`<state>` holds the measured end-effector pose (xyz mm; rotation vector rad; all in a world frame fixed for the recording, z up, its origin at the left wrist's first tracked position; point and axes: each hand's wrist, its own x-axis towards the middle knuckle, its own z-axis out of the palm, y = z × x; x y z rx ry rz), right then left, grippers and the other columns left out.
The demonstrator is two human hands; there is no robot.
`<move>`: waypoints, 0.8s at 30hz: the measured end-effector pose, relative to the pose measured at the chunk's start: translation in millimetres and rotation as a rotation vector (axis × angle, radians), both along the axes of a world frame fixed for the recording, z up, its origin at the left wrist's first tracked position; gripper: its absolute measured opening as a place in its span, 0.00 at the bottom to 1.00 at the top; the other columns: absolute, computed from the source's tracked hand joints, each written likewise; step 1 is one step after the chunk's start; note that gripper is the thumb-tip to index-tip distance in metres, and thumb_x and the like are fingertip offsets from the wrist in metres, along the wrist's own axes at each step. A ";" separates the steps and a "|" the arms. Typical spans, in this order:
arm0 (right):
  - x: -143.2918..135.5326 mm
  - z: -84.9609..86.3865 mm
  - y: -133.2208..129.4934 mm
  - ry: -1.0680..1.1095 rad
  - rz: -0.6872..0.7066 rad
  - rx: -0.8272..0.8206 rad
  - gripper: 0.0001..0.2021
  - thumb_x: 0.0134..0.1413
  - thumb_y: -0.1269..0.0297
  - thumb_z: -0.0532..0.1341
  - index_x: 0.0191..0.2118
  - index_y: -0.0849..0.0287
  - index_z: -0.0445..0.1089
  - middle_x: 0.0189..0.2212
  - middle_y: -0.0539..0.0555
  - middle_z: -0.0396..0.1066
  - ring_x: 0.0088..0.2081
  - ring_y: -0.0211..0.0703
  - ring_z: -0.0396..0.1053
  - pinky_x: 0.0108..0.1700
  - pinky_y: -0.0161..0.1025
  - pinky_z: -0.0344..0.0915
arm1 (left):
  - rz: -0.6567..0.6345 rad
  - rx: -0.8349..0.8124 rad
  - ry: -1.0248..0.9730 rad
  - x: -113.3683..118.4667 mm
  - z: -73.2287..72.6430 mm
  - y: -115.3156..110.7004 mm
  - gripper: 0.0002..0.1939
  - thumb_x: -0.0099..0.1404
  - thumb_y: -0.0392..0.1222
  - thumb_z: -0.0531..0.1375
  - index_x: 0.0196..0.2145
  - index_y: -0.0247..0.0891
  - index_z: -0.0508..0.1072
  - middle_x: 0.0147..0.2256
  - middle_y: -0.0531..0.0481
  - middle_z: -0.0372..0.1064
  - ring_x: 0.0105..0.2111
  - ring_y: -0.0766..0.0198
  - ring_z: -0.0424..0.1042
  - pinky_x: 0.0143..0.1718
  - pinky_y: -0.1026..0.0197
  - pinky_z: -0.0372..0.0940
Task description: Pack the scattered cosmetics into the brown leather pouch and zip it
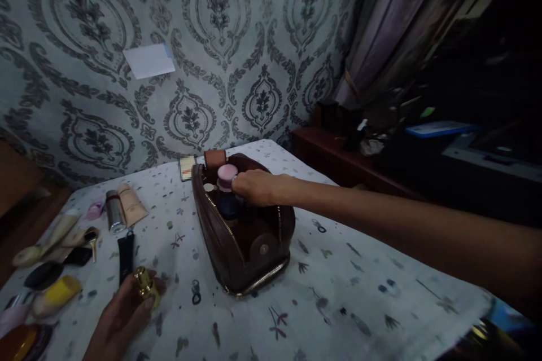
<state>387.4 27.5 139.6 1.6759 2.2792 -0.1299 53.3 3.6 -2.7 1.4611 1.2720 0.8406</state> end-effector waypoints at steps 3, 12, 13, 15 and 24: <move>-1.0 -0.3 0.2 0.000 -0.006 0.002 0.14 0.57 0.75 0.58 0.48 0.64 0.73 0.43 0.64 0.78 0.46 0.53 0.76 0.41 0.39 0.65 | 0.046 0.020 -0.034 5.9 3.0 -5.3 0.32 0.51 0.67 0.67 0.45 0.41 0.72 0.40 0.47 0.78 0.43 0.55 0.77 0.44 0.65 0.69; 18.4 61.1 -6.2 0.006 -0.016 0.237 0.11 0.62 0.67 0.57 0.39 0.65 0.76 0.37 0.61 0.77 0.39 0.46 0.73 0.35 0.37 0.58 | 0.027 -0.018 -0.055 -4.0 -8.2 1.5 0.33 0.48 0.66 0.69 0.44 0.40 0.74 0.39 0.45 0.79 0.45 0.51 0.76 0.46 0.62 0.70; 20.4 68.7 -8.7 -0.020 -0.024 0.264 0.11 0.62 0.68 0.57 0.40 0.65 0.76 0.37 0.61 0.77 0.39 0.47 0.73 0.36 0.37 0.58 | 0.021 -0.035 -0.061 -5.5 -9.9 2.8 0.33 0.48 0.66 0.70 0.44 0.40 0.74 0.40 0.45 0.79 0.45 0.51 0.76 0.46 0.61 0.70; 21.2 77.7 -13.8 -0.071 -0.030 0.288 0.10 0.61 0.69 0.58 0.42 0.65 0.76 0.38 0.62 0.77 0.41 0.48 0.72 0.37 0.38 0.58 | 0.020 -0.051 -0.088 -7.6 -12.8 4.8 0.34 0.47 0.66 0.70 0.44 0.40 0.74 0.41 0.44 0.79 0.45 0.50 0.77 0.46 0.60 0.71; 5.7 62.0 -13.3 -0.195 -0.153 0.169 0.12 0.59 0.68 0.60 0.46 0.63 0.77 0.44 0.63 0.77 0.45 0.52 0.75 0.37 0.38 0.62 | -0.062 -0.107 -0.095 -24.2 -25.3 11.9 0.31 0.49 0.60 0.71 0.45 0.39 0.75 0.44 0.43 0.78 0.47 0.50 0.76 0.46 0.61 0.71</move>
